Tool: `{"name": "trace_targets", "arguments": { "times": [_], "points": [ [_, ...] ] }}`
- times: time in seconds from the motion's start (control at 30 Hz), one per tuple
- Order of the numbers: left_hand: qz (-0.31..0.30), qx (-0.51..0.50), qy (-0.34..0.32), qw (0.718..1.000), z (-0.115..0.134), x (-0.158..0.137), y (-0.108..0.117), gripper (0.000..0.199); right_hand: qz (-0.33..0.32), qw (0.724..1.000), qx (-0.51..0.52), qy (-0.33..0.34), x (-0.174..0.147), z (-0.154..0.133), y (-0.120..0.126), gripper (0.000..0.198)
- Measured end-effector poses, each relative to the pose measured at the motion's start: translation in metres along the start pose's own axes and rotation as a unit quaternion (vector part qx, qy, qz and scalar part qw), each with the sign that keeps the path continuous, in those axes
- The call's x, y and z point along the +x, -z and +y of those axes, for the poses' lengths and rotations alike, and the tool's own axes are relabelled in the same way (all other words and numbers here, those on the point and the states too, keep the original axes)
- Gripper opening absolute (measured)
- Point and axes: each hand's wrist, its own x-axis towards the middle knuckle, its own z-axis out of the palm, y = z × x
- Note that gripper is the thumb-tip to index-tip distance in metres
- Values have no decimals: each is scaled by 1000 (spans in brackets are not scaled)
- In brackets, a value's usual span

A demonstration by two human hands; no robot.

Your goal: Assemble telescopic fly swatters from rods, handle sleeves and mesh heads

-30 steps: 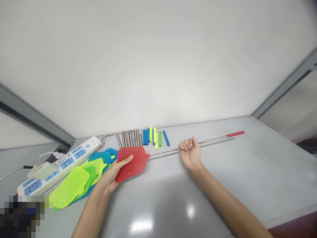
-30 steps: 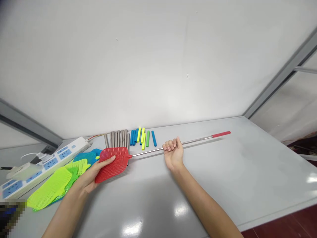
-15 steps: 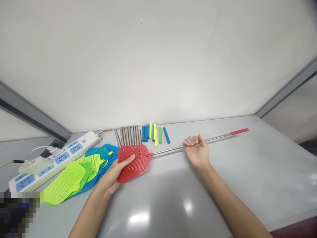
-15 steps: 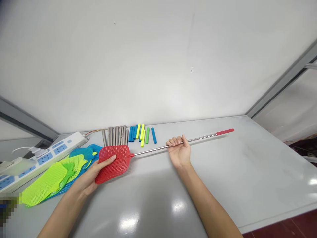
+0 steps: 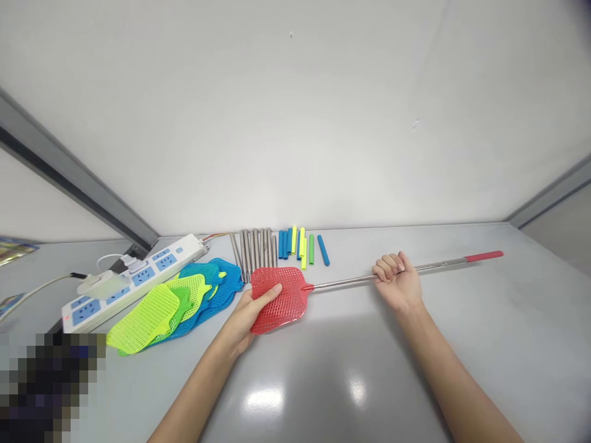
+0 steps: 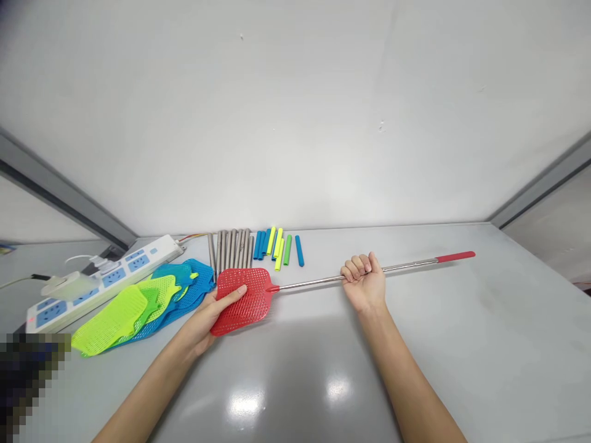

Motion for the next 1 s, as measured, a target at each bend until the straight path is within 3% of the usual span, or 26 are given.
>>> {"name": "trace_targets", "arguments": {
  "times": [0.27, 1.0],
  "points": [
    [0, -23, 21, 1000, -6, 2, 1, 35, 29, 997, -11, 66, -2, 13, 7, 36],
    [31, -2, 42, 999, -4, 0, 6, 32, 39, 995, -37, 83, -4, 27, 13, 37]
  ]
}}
